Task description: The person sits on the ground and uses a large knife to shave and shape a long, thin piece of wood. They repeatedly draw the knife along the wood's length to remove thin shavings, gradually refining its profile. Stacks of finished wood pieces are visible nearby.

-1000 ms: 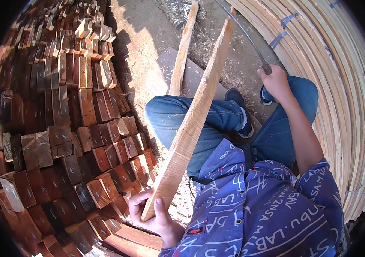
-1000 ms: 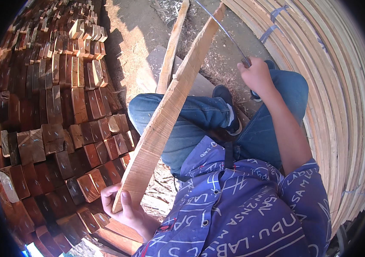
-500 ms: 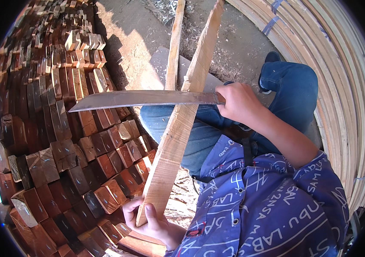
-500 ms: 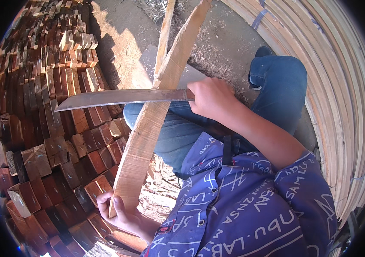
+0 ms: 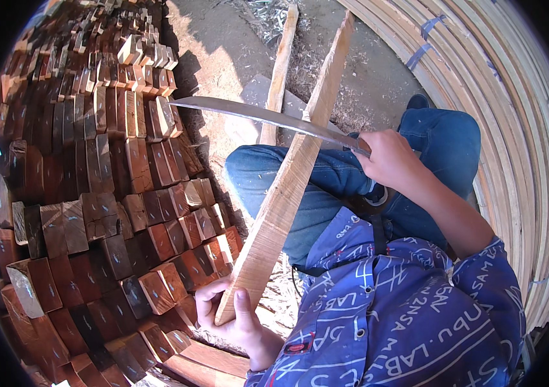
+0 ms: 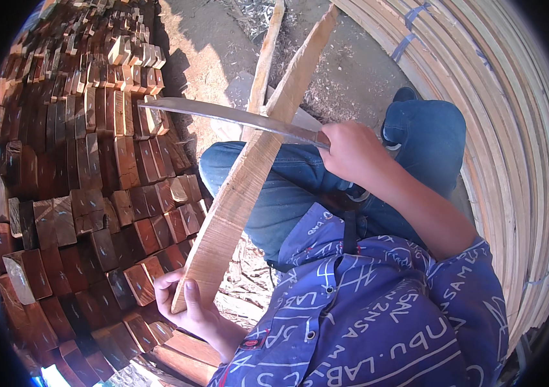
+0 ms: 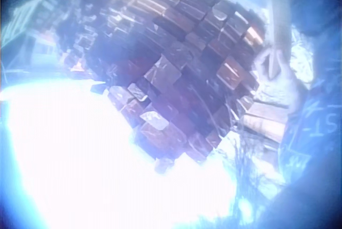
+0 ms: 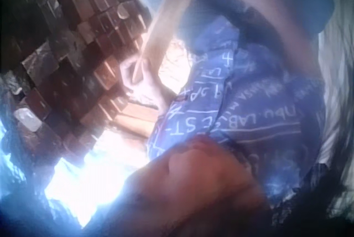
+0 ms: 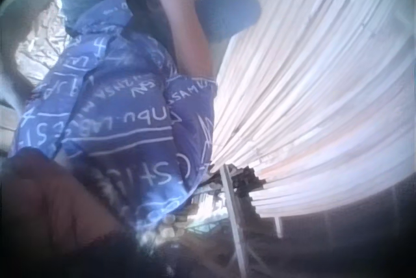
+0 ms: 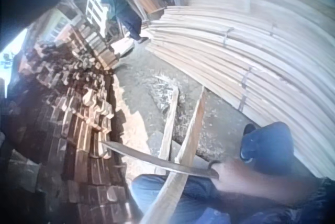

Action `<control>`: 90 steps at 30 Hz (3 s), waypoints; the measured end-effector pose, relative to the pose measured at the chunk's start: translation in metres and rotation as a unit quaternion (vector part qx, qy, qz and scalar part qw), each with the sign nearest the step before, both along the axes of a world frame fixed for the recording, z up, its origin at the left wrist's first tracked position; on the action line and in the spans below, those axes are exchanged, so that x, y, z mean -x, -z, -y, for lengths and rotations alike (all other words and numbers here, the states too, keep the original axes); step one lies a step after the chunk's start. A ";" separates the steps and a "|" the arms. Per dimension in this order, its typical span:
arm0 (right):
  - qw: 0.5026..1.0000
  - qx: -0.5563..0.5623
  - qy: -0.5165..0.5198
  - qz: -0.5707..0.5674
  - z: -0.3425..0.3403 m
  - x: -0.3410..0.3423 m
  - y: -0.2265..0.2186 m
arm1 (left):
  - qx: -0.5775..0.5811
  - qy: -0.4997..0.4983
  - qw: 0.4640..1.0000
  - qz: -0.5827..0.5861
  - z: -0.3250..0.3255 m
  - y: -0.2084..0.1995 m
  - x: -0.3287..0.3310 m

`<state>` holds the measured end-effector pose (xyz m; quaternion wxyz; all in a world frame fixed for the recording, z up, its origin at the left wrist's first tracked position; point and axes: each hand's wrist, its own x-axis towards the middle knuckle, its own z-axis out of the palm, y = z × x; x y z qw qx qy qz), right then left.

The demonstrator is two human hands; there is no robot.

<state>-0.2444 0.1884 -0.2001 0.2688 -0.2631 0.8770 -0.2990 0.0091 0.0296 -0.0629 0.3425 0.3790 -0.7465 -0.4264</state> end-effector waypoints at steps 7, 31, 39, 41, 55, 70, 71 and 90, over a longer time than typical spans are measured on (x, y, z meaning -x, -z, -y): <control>0.997 0.051 -0.047 -0.043 0.002 0.006 -0.013 | -0.014 -0.022 1.000 -0.015 -0.010 -0.008 0.012; 0.999 0.025 -0.013 -0.017 0.003 0.008 -0.007 | -0.005 -0.019 0.999 -0.033 -0.003 -0.013 0.013; 0.993 -0.009 0.079 -0.085 -0.016 0.035 0.045 | 0.023 0.020 1.000 -0.001 -0.006 -0.016 0.014; 0.986 -0.067 0.152 0.001 -0.047 0.079 0.075 | 0.015 0.009 1.000 -0.009 0.002 -0.010 0.010; 0.998 0.061 -0.012 -0.031 0.008 0.021 0.012 | 0.023 0.013 1.000 -0.013 0.001 -0.022 0.018; 0.998 0.020 -0.007 -0.056 -0.013 0.042 0.036 | 0.013 -0.004 1.000 -0.016 -0.008 -0.017 0.018; 0.999 0.018 -0.008 -0.049 -0.018 0.045 0.038 | 0.009 -0.002 1.000 -0.012 -0.009 -0.016 0.015; 0.999 0.027 -0.024 -0.026 -0.007 0.022 0.012 | -0.028 -0.024 0.998 -0.048 0.001 -0.006 0.012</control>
